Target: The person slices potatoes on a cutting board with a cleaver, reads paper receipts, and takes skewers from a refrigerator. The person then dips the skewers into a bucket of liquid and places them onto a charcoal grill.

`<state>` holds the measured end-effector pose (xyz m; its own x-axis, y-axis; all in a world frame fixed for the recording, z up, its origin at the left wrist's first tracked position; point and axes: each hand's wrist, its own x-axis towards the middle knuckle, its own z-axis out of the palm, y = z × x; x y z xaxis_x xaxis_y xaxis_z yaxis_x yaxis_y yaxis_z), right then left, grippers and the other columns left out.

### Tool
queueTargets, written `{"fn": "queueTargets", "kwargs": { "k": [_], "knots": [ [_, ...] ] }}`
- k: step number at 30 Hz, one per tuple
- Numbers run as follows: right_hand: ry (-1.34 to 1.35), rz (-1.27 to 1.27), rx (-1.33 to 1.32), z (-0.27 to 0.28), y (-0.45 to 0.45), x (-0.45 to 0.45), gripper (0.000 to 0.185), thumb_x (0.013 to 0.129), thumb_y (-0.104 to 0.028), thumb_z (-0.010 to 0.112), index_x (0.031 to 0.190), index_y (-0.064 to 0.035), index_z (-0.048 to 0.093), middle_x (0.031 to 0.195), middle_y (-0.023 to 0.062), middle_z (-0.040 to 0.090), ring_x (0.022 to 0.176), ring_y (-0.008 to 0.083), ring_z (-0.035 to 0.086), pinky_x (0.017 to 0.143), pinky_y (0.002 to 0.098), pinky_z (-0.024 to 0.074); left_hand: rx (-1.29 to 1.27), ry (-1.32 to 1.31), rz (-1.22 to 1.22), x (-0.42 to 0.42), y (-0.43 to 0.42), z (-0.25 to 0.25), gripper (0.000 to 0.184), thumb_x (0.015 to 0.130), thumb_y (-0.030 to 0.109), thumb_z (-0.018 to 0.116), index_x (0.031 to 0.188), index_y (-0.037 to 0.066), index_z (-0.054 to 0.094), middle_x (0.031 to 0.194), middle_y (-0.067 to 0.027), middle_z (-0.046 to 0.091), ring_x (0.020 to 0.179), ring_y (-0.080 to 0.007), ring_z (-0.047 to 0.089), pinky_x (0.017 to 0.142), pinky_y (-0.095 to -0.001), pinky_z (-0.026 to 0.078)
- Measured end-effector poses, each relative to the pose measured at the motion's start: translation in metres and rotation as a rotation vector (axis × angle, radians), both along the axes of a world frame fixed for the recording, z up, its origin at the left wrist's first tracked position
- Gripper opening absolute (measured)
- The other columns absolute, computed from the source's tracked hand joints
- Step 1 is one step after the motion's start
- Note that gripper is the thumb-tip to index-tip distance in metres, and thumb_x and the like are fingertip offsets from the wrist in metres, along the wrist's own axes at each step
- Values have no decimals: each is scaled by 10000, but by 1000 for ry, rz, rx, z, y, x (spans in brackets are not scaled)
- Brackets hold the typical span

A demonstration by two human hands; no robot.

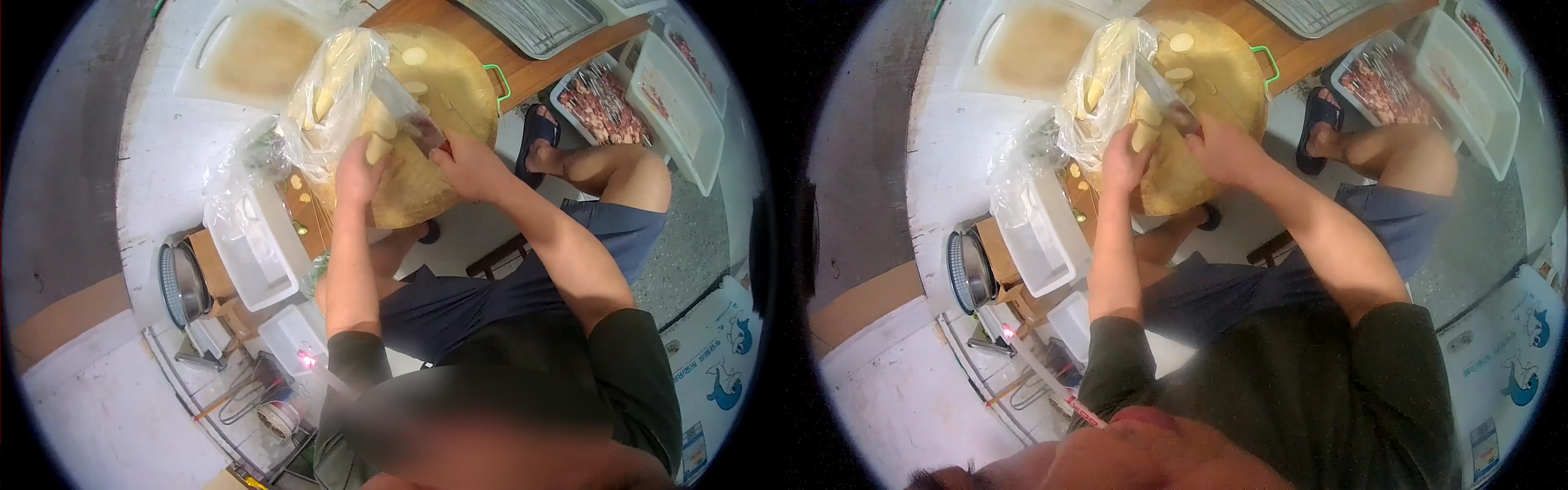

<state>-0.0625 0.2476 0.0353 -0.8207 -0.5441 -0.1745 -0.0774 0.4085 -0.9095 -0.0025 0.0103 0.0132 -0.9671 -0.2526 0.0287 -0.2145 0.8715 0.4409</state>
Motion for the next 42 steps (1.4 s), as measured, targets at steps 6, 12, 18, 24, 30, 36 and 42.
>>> {"fn": "queueTargets", "kwargs": {
  "k": [6,12,18,24,30,36,42],
  "knots": [
    [102,192,310,39,11,16,259,923,-262,501,975,-9,523,850,239,642,831,429,619,720,513,483,-12,29,-16,0,4,3,498,759,234,750,1175,16,584,1171,-207,589,1093,-376,548,928,-406,448],
    [299,317,362,35,13,32,220,920,-236,504,968,-22,498,705,208,640,683,400,645,623,496,507,-57,136,-59,5,2,-4,378,800,189,703,1117,7,604,1114,-223,601,1042,-389,564,890,-418,461],
    [333,339,346,36,11,39,185,881,-176,529,964,-15,489,681,195,646,645,377,660,566,468,519,-7,260,-40,5,10,-7,172,857,86,575,1007,20,626,949,-208,605,898,-398,575,778,-433,468],
    [351,317,306,40,12,49,186,812,-95,561,950,1,481,661,190,644,619,370,662,550,449,525,11,335,-73,4,13,-7,134,837,41,549,939,20,634,894,-188,587,853,-386,571,736,-422,465],
    [352,330,308,40,11,52,180,805,-77,562,940,9,479,668,188,647,631,358,668,552,443,528,-14,315,-68,5,13,-8,136,834,45,542,926,15,638,889,-185,587,847,-385,573,736,-424,466],
    [319,334,292,43,7,50,188,799,-65,562,946,18,480,677,192,651,642,356,672,557,437,533,-33,265,-60,4,12,-7,158,835,59,546,948,18,649,934,-189,606,880,-387,580,758,-425,473],
    [257,362,329,47,1,45,183,806,-65,561,948,20,483,704,208,656,678,359,680,578,442,539,-51,272,-68,4,8,-13,164,832,55,555,959,20,653,953,-193,618,893,-391,583,769,-430,476]
  ]
}}
